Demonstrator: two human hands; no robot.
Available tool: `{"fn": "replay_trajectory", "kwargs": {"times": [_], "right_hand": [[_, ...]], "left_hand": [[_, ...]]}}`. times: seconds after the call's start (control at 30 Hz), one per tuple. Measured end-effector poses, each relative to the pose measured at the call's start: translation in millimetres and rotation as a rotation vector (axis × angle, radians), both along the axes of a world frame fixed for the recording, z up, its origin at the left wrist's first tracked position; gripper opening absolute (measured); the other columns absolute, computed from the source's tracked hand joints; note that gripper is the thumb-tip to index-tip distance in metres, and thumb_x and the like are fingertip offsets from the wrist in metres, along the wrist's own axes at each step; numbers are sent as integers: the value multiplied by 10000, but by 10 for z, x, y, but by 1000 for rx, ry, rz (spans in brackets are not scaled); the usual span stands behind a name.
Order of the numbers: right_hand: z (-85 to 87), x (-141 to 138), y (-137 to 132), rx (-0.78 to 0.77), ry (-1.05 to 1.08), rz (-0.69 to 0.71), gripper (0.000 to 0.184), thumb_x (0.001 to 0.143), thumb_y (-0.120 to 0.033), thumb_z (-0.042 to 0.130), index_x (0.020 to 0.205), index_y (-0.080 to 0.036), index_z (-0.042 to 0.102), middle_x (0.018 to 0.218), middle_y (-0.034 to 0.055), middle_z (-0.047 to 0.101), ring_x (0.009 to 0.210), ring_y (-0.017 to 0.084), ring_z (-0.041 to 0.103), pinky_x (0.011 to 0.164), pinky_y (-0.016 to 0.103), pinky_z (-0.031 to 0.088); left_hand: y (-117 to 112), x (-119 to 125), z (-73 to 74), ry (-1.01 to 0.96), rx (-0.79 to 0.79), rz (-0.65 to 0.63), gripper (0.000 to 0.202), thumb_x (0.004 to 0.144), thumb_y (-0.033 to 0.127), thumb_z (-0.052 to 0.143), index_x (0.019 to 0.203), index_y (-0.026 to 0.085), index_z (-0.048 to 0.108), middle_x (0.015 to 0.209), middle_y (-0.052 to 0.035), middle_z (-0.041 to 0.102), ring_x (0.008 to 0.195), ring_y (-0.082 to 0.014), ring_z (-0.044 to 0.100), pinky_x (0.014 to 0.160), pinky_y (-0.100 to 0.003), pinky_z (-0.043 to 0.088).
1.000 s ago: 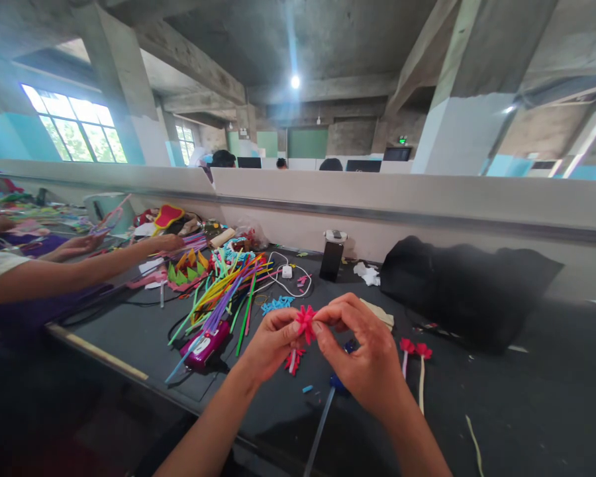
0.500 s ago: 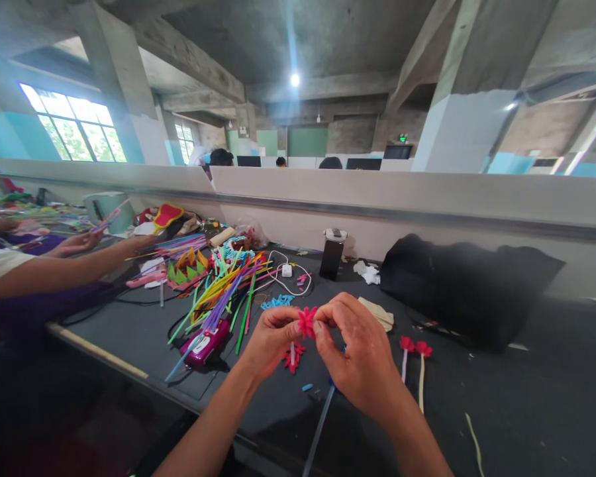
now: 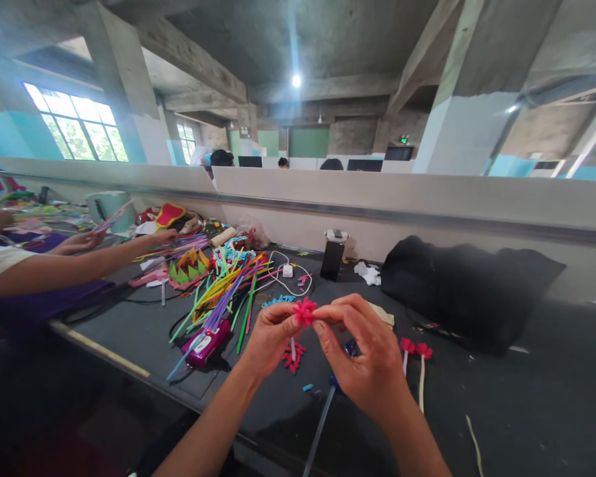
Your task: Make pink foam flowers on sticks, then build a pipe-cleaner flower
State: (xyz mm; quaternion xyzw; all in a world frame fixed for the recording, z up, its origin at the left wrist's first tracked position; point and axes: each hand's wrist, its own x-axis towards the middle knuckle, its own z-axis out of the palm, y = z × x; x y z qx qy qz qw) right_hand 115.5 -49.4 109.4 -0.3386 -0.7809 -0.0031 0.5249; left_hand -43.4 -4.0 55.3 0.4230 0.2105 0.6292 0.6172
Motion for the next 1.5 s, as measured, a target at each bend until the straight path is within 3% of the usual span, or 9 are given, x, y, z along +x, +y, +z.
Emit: {"fn": "replay_trajectory", "kwargs": {"times": [0.4, 0.67, 0.9, 1.23, 1.5], "right_hand": [[-61, -15, 42, 34, -139, -56, 61, 911, -161, 560, 874, -183, 603, 802, 16, 586, 744, 145, 563, 689, 294, 459], [-53, -31, 25, 38, -41, -23, 122, 909, -174, 589, 1000, -218, 659, 906, 22, 618, 795, 126, 607, 707, 241, 502], [-79, -56, 38, 102, -77, -80, 100, 880, -174, 633, 965, -208, 673, 877, 22, 630, 764, 128, 612, 692, 255, 504], [-94, -102, 32, 102, -80, -81, 66, 893, -132, 572, 872, -181, 612, 797, 17, 603, 727, 129, 575, 677, 264, 475], [-59, -125, -9, 54, -108, -91, 91, 912, -158, 531, 842, -182, 584, 759, 16, 576, 708, 148, 546, 646, 288, 443]], "left_hand": [[12, -31, -69, 72, 47, -5, 239, 554, 292, 902, 747, 200, 794, 616, 9, 665, 553, -75, 522, 544, -202, 398], [15, 6, -50, -53, -17, -27, 213, 576, 310, 894, 718, 197, 783, 623, 1, 678, 535, -59, 497, 529, -189, 368], [-2, 33, -71, -90, -43, -54, 211, 582, 292, 894, 728, 194, 778, 622, 8, 670, 537, -53, 507, 538, -182, 363], [-15, 43, -85, -24, 48, -24, 180, 611, 286, 877, 745, 205, 788, 693, -6, 700, 574, -78, 544, 559, -206, 412], [1, 3, -101, 18, 114, -13, 190, 596, 301, 884, 741, 221, 791, 635, 13, 646, 572, -81, 516, 552, -209, 395]]}}
